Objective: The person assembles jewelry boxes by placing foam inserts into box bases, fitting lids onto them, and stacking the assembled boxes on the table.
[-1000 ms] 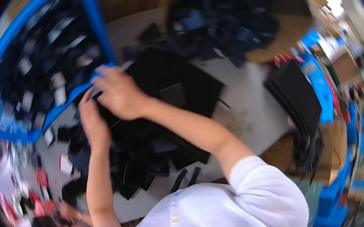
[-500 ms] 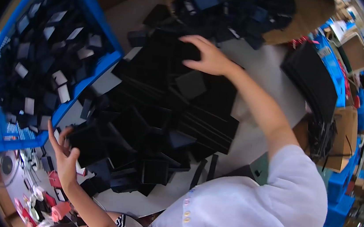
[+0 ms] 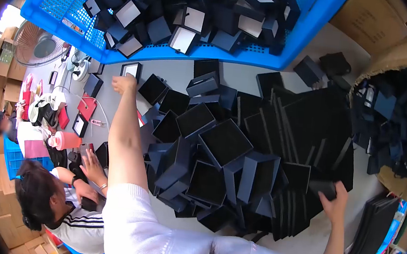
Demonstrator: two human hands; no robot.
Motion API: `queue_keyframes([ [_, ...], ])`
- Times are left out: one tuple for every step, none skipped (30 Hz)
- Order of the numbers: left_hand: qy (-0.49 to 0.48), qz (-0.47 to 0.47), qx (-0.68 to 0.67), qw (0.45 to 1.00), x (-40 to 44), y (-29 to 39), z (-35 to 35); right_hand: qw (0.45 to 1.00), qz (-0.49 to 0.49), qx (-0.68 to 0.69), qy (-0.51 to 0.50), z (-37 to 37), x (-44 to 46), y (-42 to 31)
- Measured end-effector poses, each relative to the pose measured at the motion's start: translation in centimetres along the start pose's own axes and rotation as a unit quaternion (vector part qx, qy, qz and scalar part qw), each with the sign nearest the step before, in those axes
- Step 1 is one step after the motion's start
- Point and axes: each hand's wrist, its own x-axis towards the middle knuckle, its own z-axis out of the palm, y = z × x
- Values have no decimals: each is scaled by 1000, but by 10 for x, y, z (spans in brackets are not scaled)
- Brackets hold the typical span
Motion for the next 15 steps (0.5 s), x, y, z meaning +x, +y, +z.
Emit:
queue_keyframes([
  [23,-71,-14,997,12,0,11,999,12,51,-10,-12,-2,-8],
  [-29,-131,-6,991,16,3,6,994,27,102,-20,-17,-2,-13],
  [-46,-121,32,991,8,6,-7,995,34,97,-17,-17,-2,-16],
  [-182,-7,65,981,25,-13,-2,956,92,277,19,-18,-7,-18],
  [-181,125,180,959,77,-51,56,881,148,445,60,-22,-16,-18],
  [-177,271,307,895,35,-22,12,874,173,450,68,-19,-29,4],
  [-184,204,226,934,75,-44,54,825,194,528,50,-28,-28,-3],
  [-114,122,108,980,60,-31,45,789,169,583,99,-19,-33,11],
  [-91,92,-82,988,30,-10,20,747,193,625,114,-26,-26,-5],
  [4,190,-30,981,58,-17,38,742,158,636,139,-25,-16,-19],
  [-74,112,-212,968,38,4,18,769,145,608,138,-26,-6,-31],
  [-173,103,-345,917,4,31,-18,794,118,581,133,-23,4,-42],
  [-228,122,-351,900,-45,60,-68,841,74,518,137,-24,20,-64],
  [-278,184,-357,873,-88,81,-110,909,32,387,152,-33,31,-99],
  [-326,248,-317,856,-126,98,-146,912,6,375,167,-29,41,-121],
])
